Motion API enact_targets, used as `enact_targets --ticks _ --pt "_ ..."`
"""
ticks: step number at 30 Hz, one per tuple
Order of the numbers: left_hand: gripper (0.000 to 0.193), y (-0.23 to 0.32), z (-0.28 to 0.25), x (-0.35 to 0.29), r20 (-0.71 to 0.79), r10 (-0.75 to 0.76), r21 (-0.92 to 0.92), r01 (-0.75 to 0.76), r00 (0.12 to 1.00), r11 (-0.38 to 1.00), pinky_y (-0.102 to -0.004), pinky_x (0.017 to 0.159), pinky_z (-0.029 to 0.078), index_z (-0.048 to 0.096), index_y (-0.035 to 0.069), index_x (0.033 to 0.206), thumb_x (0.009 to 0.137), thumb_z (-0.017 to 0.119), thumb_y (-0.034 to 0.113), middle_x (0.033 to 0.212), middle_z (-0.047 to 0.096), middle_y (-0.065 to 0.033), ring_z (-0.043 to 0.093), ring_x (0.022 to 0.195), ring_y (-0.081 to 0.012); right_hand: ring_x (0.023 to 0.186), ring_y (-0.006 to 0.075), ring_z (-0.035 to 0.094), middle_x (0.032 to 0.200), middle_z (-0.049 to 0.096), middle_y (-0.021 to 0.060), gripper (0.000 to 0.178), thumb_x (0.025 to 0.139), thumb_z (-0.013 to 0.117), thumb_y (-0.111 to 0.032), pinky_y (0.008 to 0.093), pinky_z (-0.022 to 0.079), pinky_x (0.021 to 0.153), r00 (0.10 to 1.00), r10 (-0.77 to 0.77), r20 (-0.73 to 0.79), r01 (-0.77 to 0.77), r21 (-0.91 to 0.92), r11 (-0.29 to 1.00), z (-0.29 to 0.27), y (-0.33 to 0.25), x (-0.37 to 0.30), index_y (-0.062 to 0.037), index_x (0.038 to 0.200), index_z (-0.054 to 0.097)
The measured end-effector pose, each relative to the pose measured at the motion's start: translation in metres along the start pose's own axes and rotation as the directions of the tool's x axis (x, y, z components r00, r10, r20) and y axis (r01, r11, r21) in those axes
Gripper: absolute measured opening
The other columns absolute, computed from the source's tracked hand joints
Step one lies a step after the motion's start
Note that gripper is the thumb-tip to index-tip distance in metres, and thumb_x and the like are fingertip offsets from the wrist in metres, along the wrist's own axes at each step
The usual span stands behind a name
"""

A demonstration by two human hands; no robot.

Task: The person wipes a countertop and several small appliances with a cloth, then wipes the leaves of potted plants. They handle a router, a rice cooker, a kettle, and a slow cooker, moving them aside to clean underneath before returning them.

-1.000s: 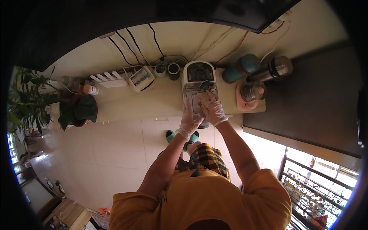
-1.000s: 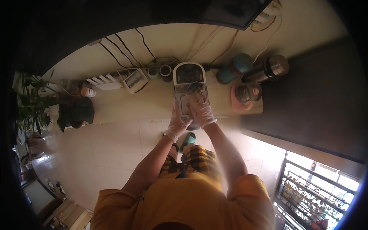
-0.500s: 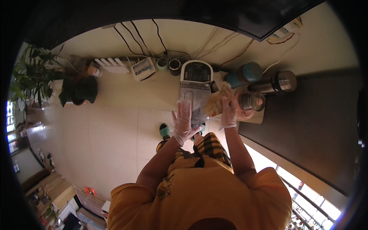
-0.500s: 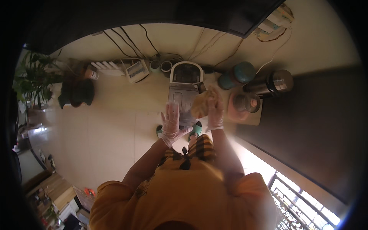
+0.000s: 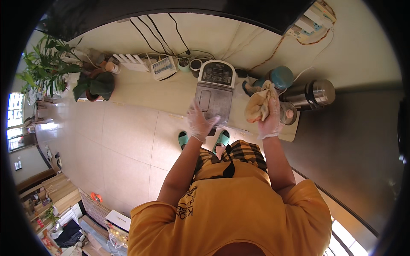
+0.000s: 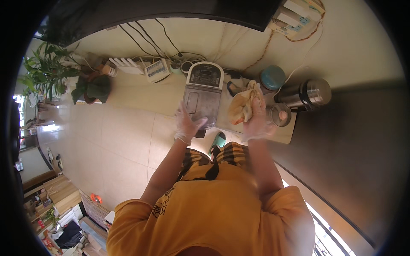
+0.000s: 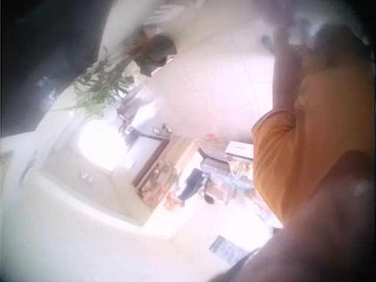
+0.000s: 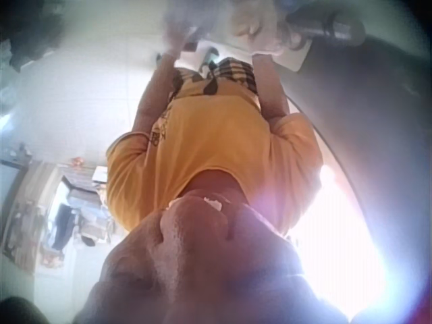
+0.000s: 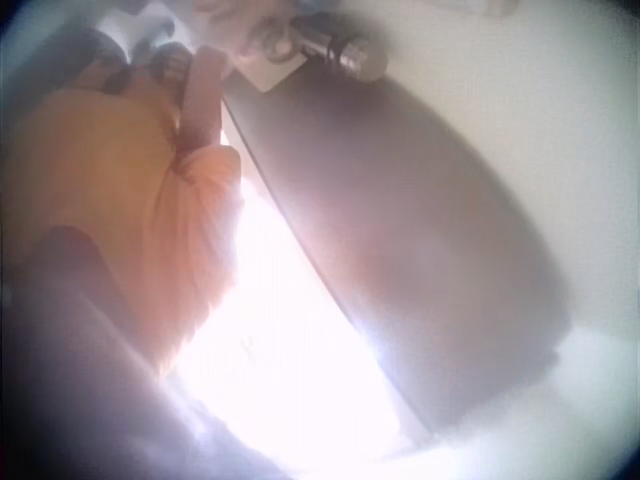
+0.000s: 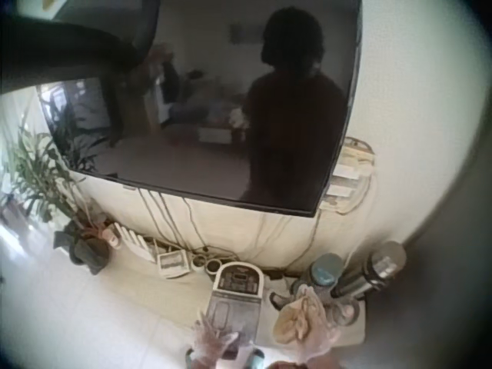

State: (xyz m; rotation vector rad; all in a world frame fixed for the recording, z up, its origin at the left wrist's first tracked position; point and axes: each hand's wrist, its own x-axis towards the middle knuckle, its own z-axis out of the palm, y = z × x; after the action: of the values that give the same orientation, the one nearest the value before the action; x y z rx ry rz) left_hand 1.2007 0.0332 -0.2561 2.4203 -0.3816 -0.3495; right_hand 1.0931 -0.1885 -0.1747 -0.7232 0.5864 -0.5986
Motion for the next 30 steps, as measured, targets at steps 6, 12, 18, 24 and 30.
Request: enact_targets --ticks 6,12,18,24,30 --pt "0.058 -0.075 -0.008 0.032 0.036 -0.160 -0.210 0.164 0.987 0.964 -0.0424 0.085 0.052 0.062 -0.004 0.124 0.079 0.085 0.026 0.104 0.069 -0.0211 0.067 0.097 -0.0342 0.116 0.0199 0.059 0.127 0.061 0.0051 0.039 0.103 0.056 -0.015 0.0358 0.052 0.098 0.968 0.230 -0.102 -0.234 -0.030 0.972 -0.024 0.034 -0.008 -0.0049 0.140 0.053" --pt "0.036 -0.062 -0.012 0.024 0.056 -0.149 -0.343 0.159 0.987 0.926 -0.0324 0.078 0.052 0.069 -0.002 0.116 0.086 0.077 0.016 0.094 0.070 -0.0109 0.065 0.086 -0.0184 0.086 0.0135 0.062 0.105 0.066 0.0049 0.039 0.089 0.062 -0.013 0.0249 0.052 0.074 0.762 0.648 0.025 -0.586 -0.400 0.705 -0.029 0.077 -0.008 -0.0055 0.127 0.061" --pt "0.042 -0.063 -0.047 -0.032 0.311 -0.285 -0.711 0.421 0.907 0.563 -0.0299 0.082 0.051 0.063 -0.008 0.125 0.089 0.074 0.010 0.102 0.067 -0.0059 0.061 0.092 -0.0138 0.072 0.0128 0.061 0.099 0.066 0.0054 0.041 0.089 0.062 -0.009 0.0277 0.051 0.064 0.668 0.740 0.079 -0.674 -0.359 0.646 -0.032 0.061 -0.042 -0.0025 0.129 0.059" --pt "0.045 -0.065 -0.101 -0.116 0.281 -0.401 -0.760 0.457 0.872 0.462 -0.0304 0.099 0.048 0.056 -0.011 0.132 0.092 0.067 0.005 0.119 0.067 -0.0145 0.061 0.112 -0.0190 0.110 0.0143 0.059 0.126 0.061 0.0081 0.063 0.088 0.057 -0.009 0.0272 0.048 0.096 0.578 0.761 0.295 -0.538 -0.564 0.626 -0.023 0.064 -0.092 0.0005 0.149 0.045" --pt "0.039 -0.077 -0.129 -0.144 0.248 -0.418 -0.763 0.442 0.874 0.472 -0.0307 0.101 0.047 0.059 -0.009 0.129 0.092 0.064 0.001 0.117 0.069 -0.0123 0.063 0.108 -0.0167 0.120 0.0165 0.057 0.134 0.058 0.0100 0.063 0.091 0.061 -0.008 0.0292 0.045 0.104 0.459 0.815 0.353 -0.550 -0.608 0.573 0.003 0.069 -0.101 0.0024 0.150 0.042"
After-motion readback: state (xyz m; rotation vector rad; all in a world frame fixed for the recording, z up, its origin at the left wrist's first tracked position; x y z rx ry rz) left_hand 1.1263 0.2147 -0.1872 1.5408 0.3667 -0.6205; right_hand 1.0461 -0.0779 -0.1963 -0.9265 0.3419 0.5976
